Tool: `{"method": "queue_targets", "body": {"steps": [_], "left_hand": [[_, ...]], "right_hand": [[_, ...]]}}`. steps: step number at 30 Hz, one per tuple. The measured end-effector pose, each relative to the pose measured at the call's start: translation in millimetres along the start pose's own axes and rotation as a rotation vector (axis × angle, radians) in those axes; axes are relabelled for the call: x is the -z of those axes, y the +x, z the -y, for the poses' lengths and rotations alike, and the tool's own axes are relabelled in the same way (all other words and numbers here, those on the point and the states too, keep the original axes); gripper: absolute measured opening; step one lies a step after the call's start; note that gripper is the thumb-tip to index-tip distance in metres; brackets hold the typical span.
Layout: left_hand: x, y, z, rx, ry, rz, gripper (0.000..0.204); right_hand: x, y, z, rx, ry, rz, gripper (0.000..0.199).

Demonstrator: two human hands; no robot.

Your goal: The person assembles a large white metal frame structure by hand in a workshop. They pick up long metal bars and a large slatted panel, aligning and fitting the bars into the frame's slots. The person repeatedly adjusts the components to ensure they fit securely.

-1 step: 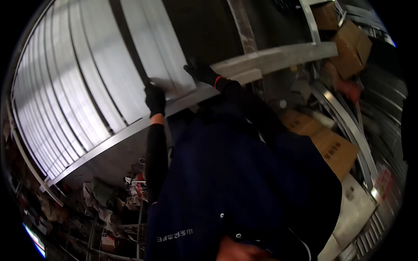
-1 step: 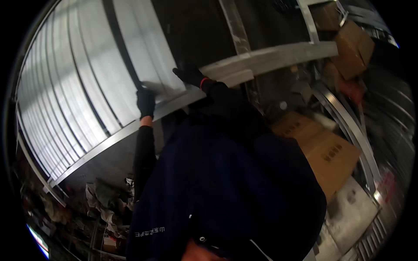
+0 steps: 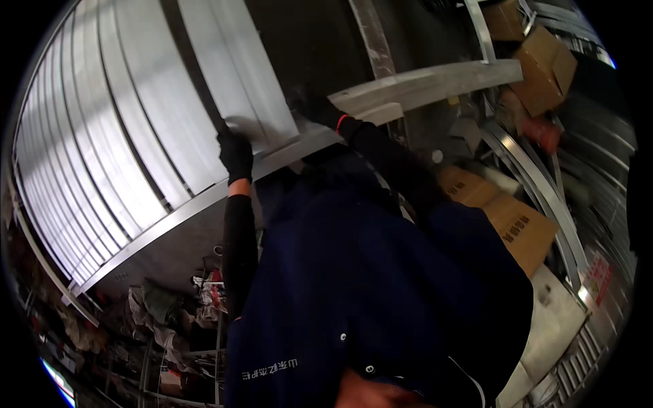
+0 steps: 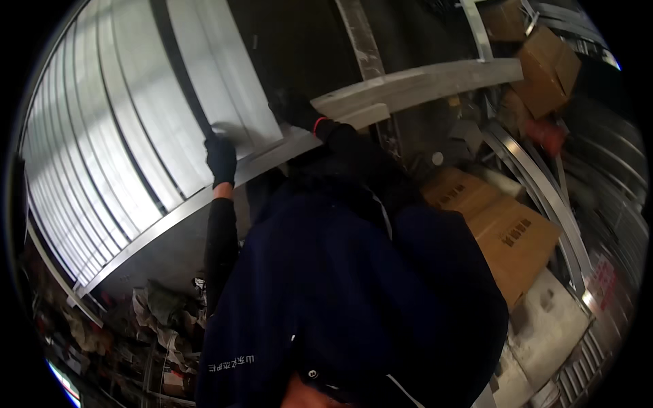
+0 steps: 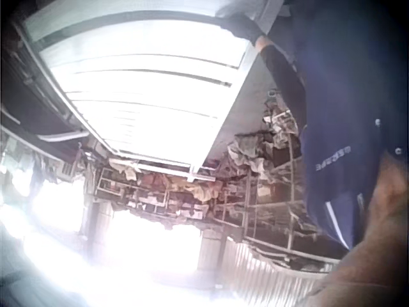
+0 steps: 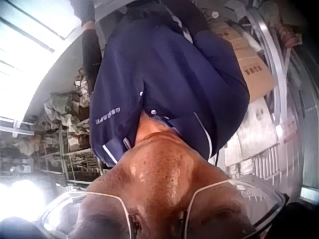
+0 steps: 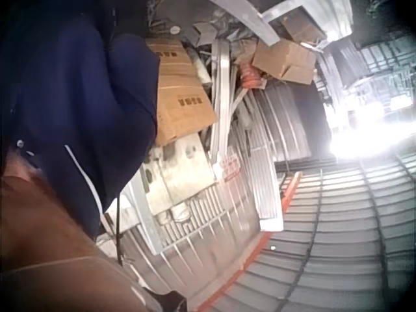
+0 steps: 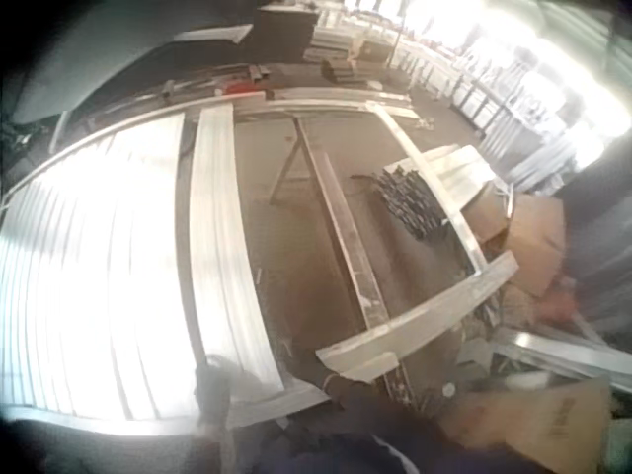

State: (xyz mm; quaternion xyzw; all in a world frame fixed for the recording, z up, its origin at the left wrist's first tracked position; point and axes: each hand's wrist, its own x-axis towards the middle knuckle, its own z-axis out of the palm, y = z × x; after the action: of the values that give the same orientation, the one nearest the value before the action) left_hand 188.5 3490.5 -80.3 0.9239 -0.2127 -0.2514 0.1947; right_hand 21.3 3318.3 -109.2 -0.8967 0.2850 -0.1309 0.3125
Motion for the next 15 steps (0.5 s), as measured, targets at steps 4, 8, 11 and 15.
{"method": "queue_targets", "body": {"steps": [4,8,11,15], "left_hand": [[7.0,-33.5,2.7,-0.661,-0.027,-0.209,0.055],[3.7,-74.9,-7.0,-0.831,0.138,0.128,0.059],[-11.7,-84.8,-24.7,-0.938,0.146,0.258,0.065],[-28.1,-80.6,-56.0,-1.033,0.288,0.305,0.063]], "right_hand": [[80.6,-55.7,-76.8,-0.327,0.003,0.038,0.016],[154.2,-97.8,-132.4,-0.397,-0.475,0.093,0.019],[163.7,-98.4,-148.0,0.043,-0.468,0.237,0.035],[151.2,-71.0,-157.9,0.253,-0.552,0.581,0.052]]}}
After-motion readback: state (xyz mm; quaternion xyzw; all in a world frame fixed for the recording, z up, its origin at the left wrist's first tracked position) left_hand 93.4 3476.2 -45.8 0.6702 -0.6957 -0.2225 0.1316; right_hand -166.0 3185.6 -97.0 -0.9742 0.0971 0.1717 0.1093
